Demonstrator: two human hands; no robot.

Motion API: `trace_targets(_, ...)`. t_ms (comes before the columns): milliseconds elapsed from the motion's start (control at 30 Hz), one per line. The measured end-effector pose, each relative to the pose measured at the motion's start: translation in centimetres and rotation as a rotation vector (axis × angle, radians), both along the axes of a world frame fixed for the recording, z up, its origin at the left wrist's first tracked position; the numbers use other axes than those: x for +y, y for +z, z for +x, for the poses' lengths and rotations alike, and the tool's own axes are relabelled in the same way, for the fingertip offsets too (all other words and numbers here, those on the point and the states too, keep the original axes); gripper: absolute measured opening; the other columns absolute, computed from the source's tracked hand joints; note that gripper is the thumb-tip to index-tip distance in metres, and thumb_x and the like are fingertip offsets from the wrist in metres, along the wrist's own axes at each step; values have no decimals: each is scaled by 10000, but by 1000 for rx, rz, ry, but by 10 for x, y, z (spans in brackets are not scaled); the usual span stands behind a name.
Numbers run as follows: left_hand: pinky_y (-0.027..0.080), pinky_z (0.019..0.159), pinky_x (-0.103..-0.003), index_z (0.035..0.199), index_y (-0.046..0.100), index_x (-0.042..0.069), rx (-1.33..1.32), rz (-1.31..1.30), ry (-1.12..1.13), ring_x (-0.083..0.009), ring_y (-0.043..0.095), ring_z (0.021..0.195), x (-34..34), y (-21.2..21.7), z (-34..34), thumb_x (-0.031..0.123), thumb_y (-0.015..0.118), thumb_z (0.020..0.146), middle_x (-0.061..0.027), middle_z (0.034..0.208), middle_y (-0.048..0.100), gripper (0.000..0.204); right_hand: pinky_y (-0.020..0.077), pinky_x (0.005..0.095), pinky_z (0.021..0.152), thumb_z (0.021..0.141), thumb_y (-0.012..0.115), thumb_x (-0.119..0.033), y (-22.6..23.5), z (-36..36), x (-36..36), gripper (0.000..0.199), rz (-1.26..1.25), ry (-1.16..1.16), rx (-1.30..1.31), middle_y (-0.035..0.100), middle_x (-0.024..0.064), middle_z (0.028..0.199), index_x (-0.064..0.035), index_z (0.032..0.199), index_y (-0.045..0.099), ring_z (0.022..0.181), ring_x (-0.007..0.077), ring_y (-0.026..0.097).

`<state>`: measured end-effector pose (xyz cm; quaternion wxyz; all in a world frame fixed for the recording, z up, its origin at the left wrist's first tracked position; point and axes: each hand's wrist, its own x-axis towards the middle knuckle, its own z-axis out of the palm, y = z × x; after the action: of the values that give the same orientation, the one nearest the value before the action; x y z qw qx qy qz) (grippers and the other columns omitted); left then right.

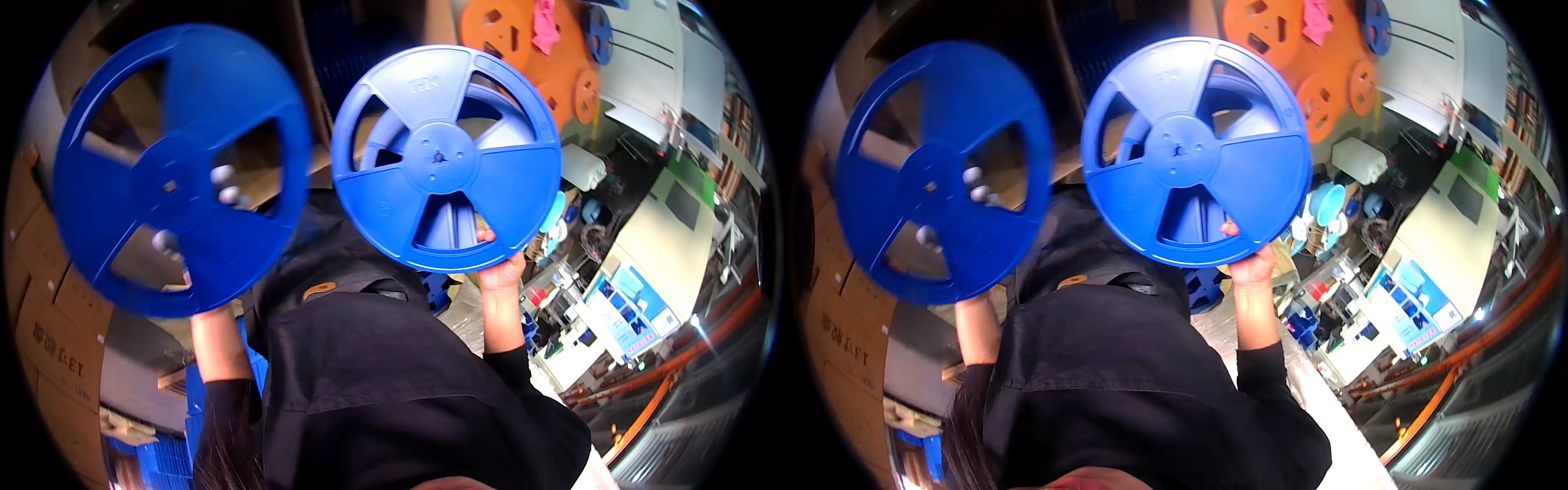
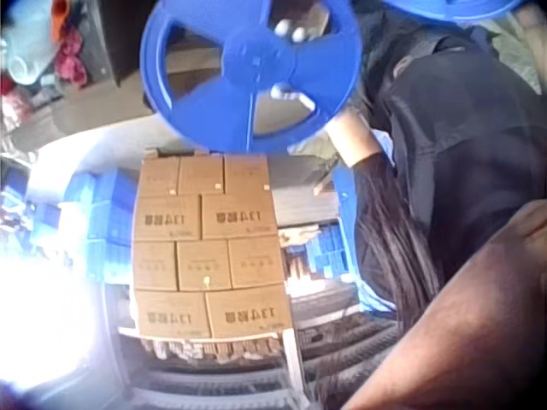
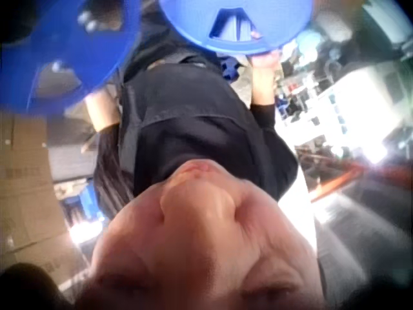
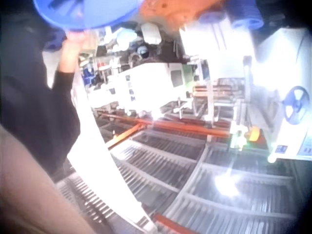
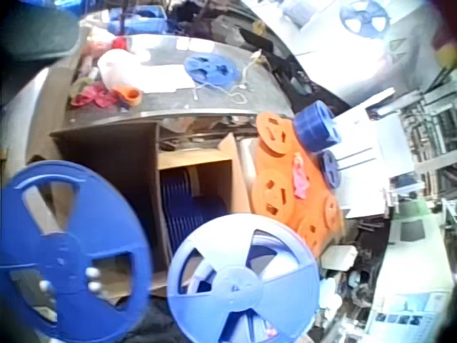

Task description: The person stacks blue plastic spools into a cardboard box. They pick up spools from a pile, separate them, and place them into the box one by one or in small groups. The person wears white gloves and works in a cluttered storage area.

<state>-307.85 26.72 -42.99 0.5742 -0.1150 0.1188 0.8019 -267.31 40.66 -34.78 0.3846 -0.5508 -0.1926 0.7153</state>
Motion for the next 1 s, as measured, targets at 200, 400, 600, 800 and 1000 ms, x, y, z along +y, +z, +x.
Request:
trace_targets(200, 460, 1013, -452, 1443, 306, 87, 172, -28, 7, -333, 514, 1204, -22, -3, -17, 397, 778, 756, -259, 1345, 443, 889, 425, 351, 738, 772, 622, -282, -2, -12, 0, 264, 70, -21, 32, 596, 80, 760, -51, 902, 629, 722, 223, 537)
trace_targets(400, 458, 1020, -437, 1426, 307, 28, 312, -161, -121, -327, 518, 1207, -6, -6, -4, 441, 757, 763, -249, 1326, 471, 901, 401, 325, 713, 826, 614, -329, -10, -9, -5, 274, 116, -73, 177, 571, 19, 782, -98, 973, 597, 689, 148, 512)
trace_targets(600, 452, 1032, -374, 1385, 362, -8, 277, -509, -247, -265, 536, 1192, 17, 5, 0, 399, 767, 763, -179, 1321, 505, 846, 403, 330, 720, 847, 588, -322, -12, -14, -11, 245, 130, -126, 195, 576, 27, 785, -94, 936, 605, 701, 156, 523)
trace_targets(800, 548, 864, -362, 1316, 413, -54, 435, -649, -185, -234, 643, 969, 20, -13, 13, 339, 566, 938, -192, 1136, 613, 567, 427, 342, 736, 823, 587, -282, -7, -18, -13, 236, 185, -73, 176, 588, 52, 761, -69, 922, 611, 712, 181, 541)
trace_targets(1000, 366, 1055, -346, 1487, 243, 71, 947, -396, -503, -242, 399, 1288, 66, 26, 72, -11, 649, 754, -179, 1469, 340, 842, 462, 392, 856, 753, 529, -96, 8, -55, -30, 343, 63, 100, -40, 647, 147, 933, 0, 1076, 595, 875, 285, 605)
